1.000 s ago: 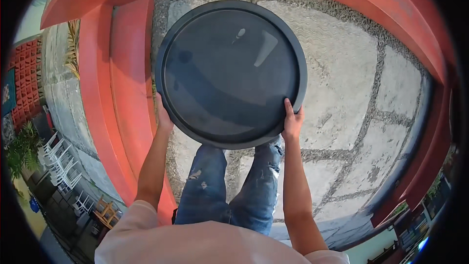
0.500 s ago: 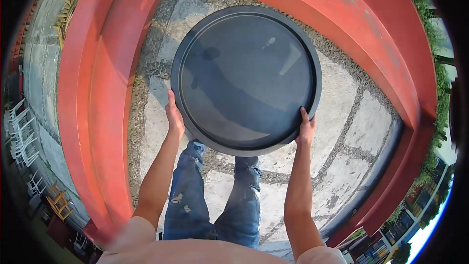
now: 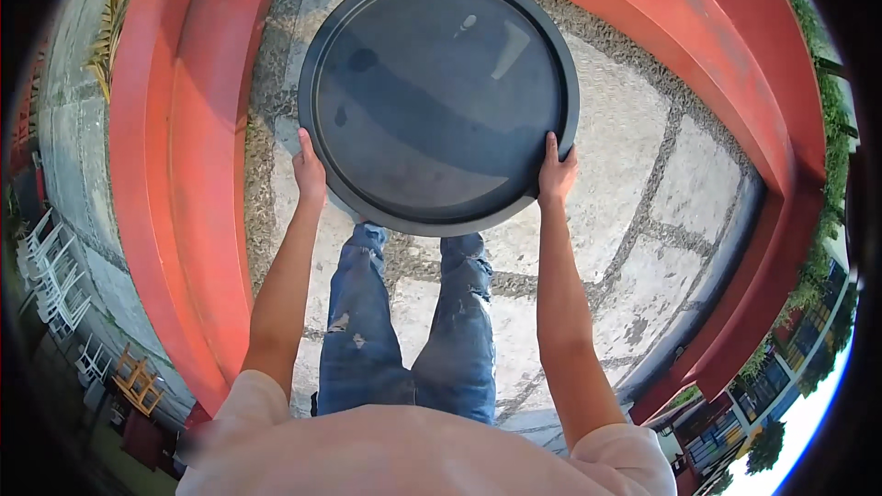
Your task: Assembling a small folding outdoor table by connecting the base and the top.
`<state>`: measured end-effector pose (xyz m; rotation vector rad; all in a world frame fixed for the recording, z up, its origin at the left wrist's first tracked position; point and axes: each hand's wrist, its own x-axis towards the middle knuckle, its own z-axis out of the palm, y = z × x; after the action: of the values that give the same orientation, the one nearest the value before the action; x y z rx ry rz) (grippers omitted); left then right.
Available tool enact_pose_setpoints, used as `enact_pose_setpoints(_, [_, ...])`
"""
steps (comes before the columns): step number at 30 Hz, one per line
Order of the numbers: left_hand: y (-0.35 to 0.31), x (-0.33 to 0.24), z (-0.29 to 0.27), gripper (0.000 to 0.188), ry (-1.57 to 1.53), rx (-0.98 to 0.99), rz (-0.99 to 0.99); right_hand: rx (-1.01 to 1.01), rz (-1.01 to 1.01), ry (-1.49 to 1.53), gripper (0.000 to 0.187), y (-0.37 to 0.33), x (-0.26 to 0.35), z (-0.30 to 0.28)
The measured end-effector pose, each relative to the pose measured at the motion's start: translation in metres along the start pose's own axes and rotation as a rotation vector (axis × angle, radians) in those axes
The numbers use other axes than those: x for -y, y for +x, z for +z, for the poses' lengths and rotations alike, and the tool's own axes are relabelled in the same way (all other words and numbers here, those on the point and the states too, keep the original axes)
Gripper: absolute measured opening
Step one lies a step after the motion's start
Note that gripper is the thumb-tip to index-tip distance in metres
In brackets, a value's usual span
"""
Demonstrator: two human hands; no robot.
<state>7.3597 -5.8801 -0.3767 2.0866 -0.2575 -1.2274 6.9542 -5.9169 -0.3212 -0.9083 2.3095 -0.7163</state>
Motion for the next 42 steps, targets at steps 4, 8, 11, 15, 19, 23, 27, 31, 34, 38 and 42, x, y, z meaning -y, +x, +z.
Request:
enact_pose_setpoints(4, [-0.027, -0.028, 0.020, 0.072, -0.203, -0.037, 0.105, -0.002, -0.023, 0.157, 0.049, -0.005, 0.005, -0.002])
enact_pose_setpoints(8, [-0.028, -0.019, 0.022, 0.069, -0.162, -0.061, 0.055, 0.035, -0.016, 0.140, 0.049, 0.007, 0.005, -0.008])
enact_pose_setpoints(11, [-0.034, -0.032, 0.032, 0.067, -0.214, -0.073, 0.079, 0.032, 0.007, 0.187, 0.047, 0.005, 0.003, -0.007])
enact_pose_setpoints(15, [-0.024, -0.035, 0.019, 0.068, -0.165, -0.108, 0.064, 0.075, 0.005, 0.343, 0.047, -0.009, 0.009, 0.001])
enact_pose_setpoints(19, [-0.005, -0.034, 0.001, 0.071, -0.162, -0.140, 0.127, 0.067, -0.035, 0.299, 0.051, -0.015, 0.021, 0.022])
enact_pose_setpoints(23, [0.009, -0.039, -0.011, 0.072, -0.096, -0.190, 0.078, 0.027, -0.098, 0.151, 0.050, -0.020, 0.051, 0.035])
enact_pose_setpoints(27, [0.012, -0.035, -0.003, 0.073, -0.167, -0.172, 0.097, 0.010, -0.109, 0.158, 0.050, -0.005, 0.038, 0.039])
enact_pose_setpoints(31, [0.015, -0.032, -0.008, 0.073, -0.091, -0.171, 0.102, 0.009, -0.095, 0.124, 0.049, -0.004, 0.038, 0.038])
enact_pose_setpoints(34, [0.006, -0.043, -0.001, 0.076, -0.133, -0.158, 0.104, -0.006, -0.064, 0.128, 0.047, -0.003, 0.047, 0.032])
enact_pose_setpoints(38, [0.012, -0.041, 0.002, 0.078, -0.182, -0.142, 0.167, 0.018, -0.048, 0.249, 0.044, 0.002, 0.046, 0.032])
enact_pose_setpoints(42, [0.004, -0.041, 0.007, 0.071, -0.324, -0.127, 0.146, -0.008, -0.020, 0.143, 0.042, -0.001, 0.045, 0.028])
